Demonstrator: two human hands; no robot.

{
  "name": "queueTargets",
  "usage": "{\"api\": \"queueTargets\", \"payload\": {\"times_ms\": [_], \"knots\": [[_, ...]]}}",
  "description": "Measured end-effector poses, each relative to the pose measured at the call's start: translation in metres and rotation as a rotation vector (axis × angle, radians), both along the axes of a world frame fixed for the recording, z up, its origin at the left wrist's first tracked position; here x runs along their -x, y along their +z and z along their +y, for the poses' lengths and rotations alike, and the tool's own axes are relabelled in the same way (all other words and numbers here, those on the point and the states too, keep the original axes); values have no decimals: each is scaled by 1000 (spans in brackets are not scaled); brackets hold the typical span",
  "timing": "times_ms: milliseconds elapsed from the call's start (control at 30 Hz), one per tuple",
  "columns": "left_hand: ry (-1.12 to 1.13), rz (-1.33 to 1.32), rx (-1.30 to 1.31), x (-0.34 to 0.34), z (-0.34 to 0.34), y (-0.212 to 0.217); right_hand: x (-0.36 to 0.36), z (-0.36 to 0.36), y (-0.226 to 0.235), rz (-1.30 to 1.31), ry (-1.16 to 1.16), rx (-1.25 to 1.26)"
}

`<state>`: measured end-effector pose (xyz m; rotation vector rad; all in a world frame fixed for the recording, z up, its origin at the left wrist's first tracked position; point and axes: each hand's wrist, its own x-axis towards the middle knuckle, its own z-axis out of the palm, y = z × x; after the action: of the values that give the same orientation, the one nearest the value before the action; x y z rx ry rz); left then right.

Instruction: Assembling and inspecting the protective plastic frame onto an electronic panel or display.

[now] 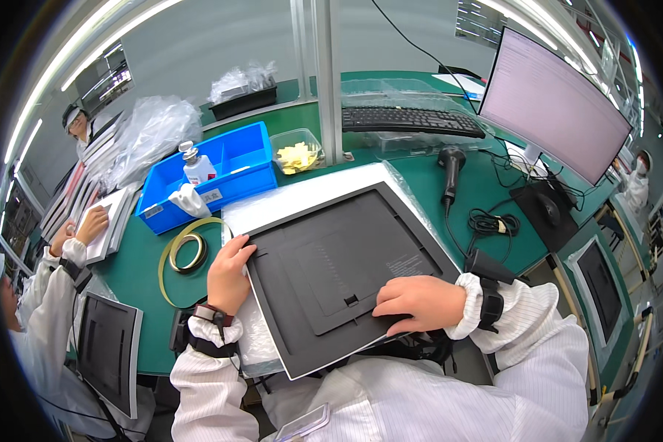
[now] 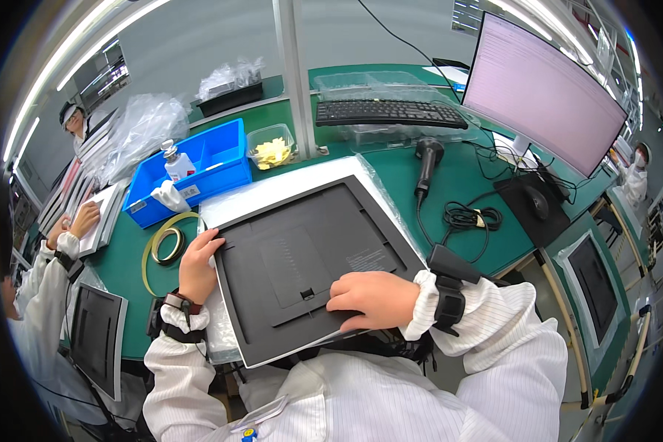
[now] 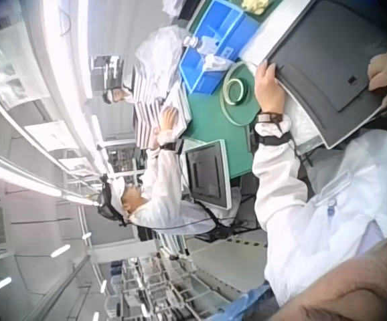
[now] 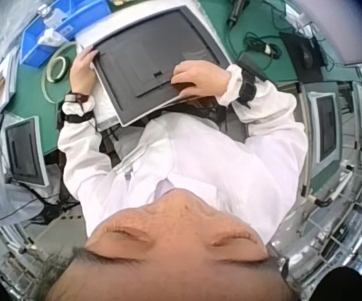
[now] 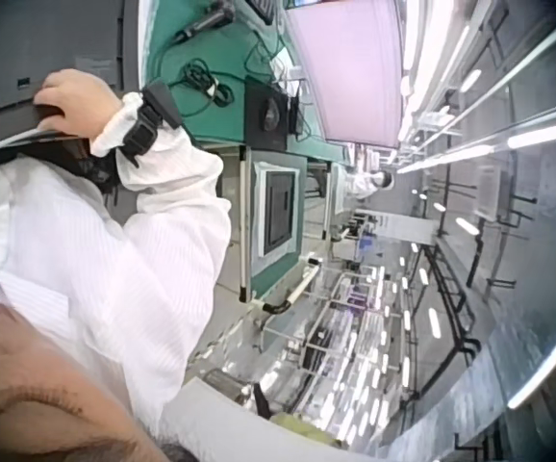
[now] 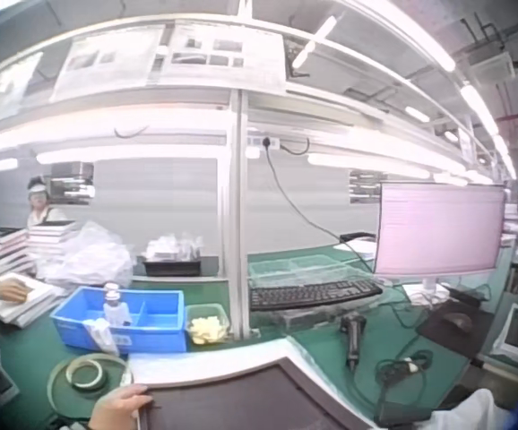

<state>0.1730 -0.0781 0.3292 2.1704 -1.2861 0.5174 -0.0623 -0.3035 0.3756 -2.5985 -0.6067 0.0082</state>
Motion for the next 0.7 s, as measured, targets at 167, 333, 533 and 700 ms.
{"api": "queueTargets", "payload": {"times_ms": [167,333,533,700], "knots": [[21,55,7,0,-1,-2,-14,-5,6,-96,-68,-8],[50,80,23,-7,2,-5,-36,-3,-13,-208,-93,-75],[89,215,96,-18,9,-10,-56,2,-27,-125,-90,-106],[60,233,104,-16,4,-9,-54,-1,-26,-130,-98,-57]]}}
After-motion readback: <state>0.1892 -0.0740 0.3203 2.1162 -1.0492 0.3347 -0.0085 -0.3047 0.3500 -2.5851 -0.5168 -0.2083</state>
